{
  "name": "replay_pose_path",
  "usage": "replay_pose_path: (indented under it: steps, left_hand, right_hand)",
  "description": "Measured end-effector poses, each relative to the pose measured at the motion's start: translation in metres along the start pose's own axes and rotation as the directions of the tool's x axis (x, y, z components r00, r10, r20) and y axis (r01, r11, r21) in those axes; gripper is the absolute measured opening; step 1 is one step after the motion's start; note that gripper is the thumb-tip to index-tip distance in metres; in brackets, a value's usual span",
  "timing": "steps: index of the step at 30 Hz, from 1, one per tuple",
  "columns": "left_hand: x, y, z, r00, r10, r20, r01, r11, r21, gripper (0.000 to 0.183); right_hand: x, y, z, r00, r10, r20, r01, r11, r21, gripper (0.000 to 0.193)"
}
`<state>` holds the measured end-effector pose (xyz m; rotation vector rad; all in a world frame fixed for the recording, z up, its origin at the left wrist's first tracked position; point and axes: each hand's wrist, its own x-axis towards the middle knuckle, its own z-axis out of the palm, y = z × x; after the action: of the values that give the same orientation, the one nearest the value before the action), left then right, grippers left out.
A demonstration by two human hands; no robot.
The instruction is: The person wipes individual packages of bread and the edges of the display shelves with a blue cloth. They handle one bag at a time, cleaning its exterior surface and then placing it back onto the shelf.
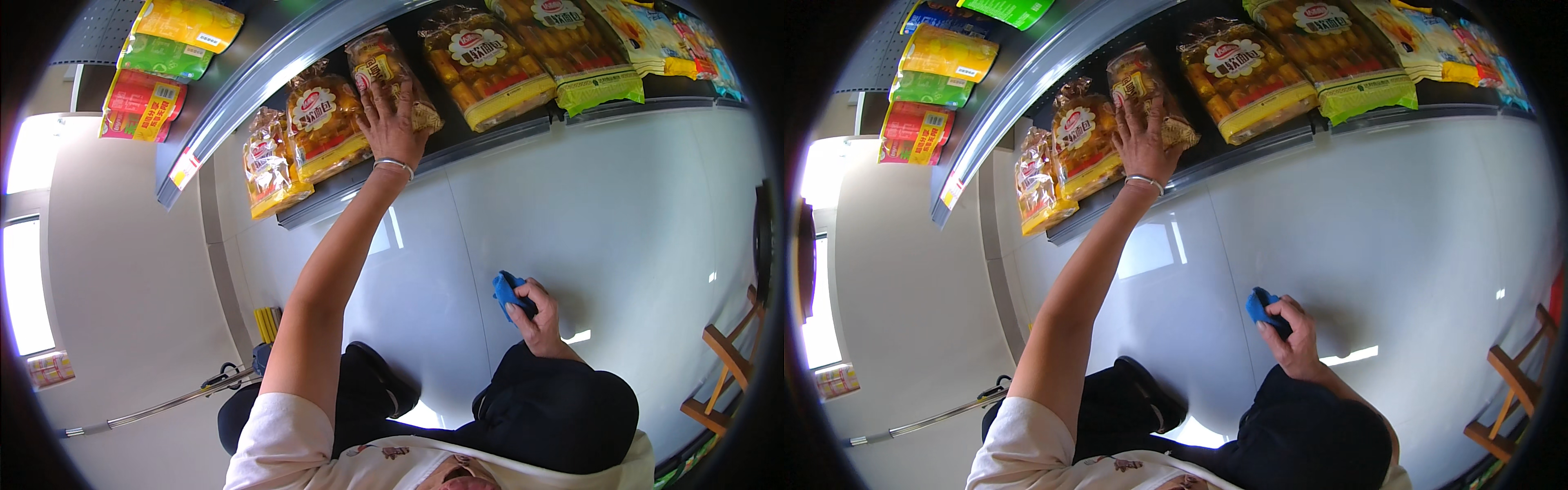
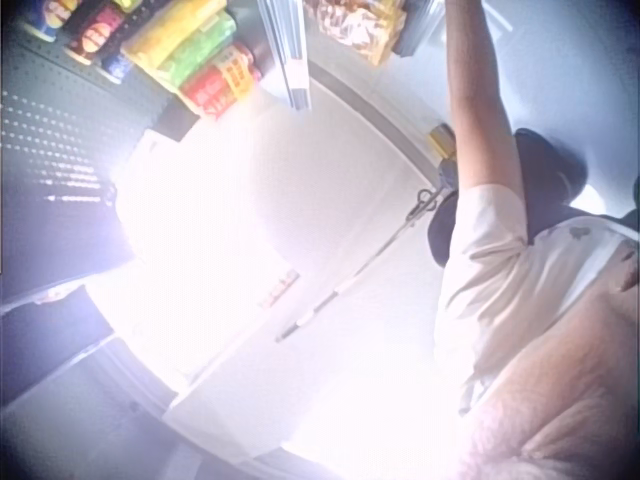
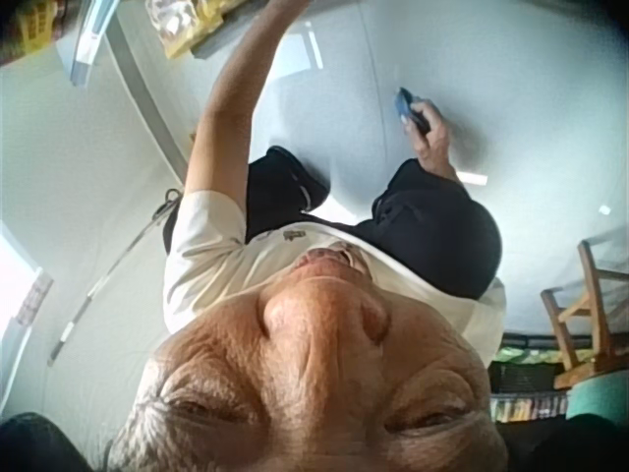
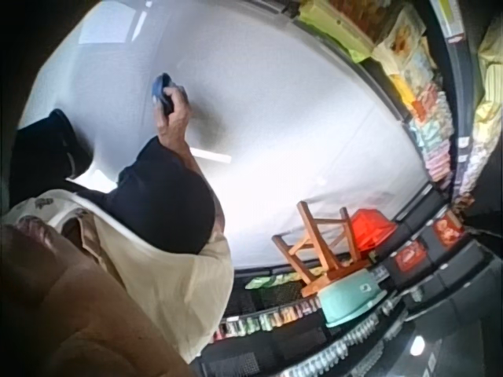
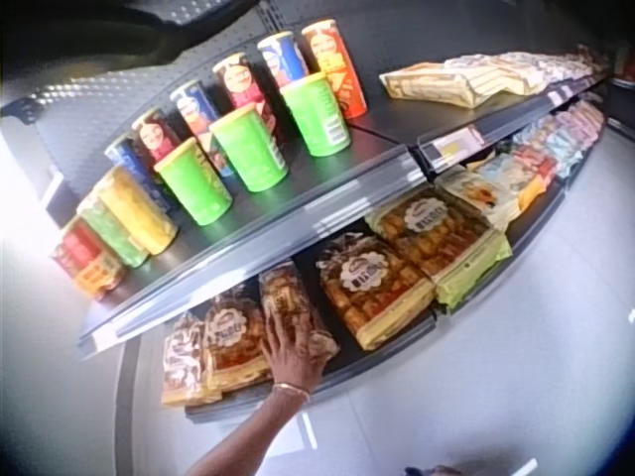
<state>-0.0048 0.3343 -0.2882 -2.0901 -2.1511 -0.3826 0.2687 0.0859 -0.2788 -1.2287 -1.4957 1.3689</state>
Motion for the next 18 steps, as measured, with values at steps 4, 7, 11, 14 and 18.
replay_pose_path:
  steps: [4,7,11,14,18]
  left_hand:
    - [0.011,0.001,0.006,0.997,-0.059,0.048,0.059,0.998,0.000,0.100]
    - [0.016,0.000,0.010,0.996,-0.084,0.021,0.083,0.996,0.022,0.100]
    - [0.017,-0.002,0.008,0.996,-0.084,0.032,0.084,0.996,0.017,0.102]
    - [0.014,-0.003,0.003,0.998,-0.066,-0.011,0.066,0.998,0.011,0.101]
    - [-0.008,0.015,-0.022,0.976,0.100,-0.193,-0.135,0.975,-0.178,0.090]
  right_hand:
    - [-0.003,0.002,0.000,1.000,0.003,-0.030,-0.002,1.000,0.013,0.014]
    - [-0.004,-0.001,-0.002,0.999,-0.022,-0.042,0.022,1.000,-0.014,0.014]
    - [-0.006,-0.002,-0.003,0.999,-0.019,-0.041,0.018,1.000,-0.020,0.014]
    - [-0.008,-0.001,-0.002,1.000,-0.006,-0.031,0.006,1.000,-0.008,0.014]
    - [-0.006,-0.002,-0.002,0.998,-0.038,-0.041,0.036,0.999,-0.038,0.013]
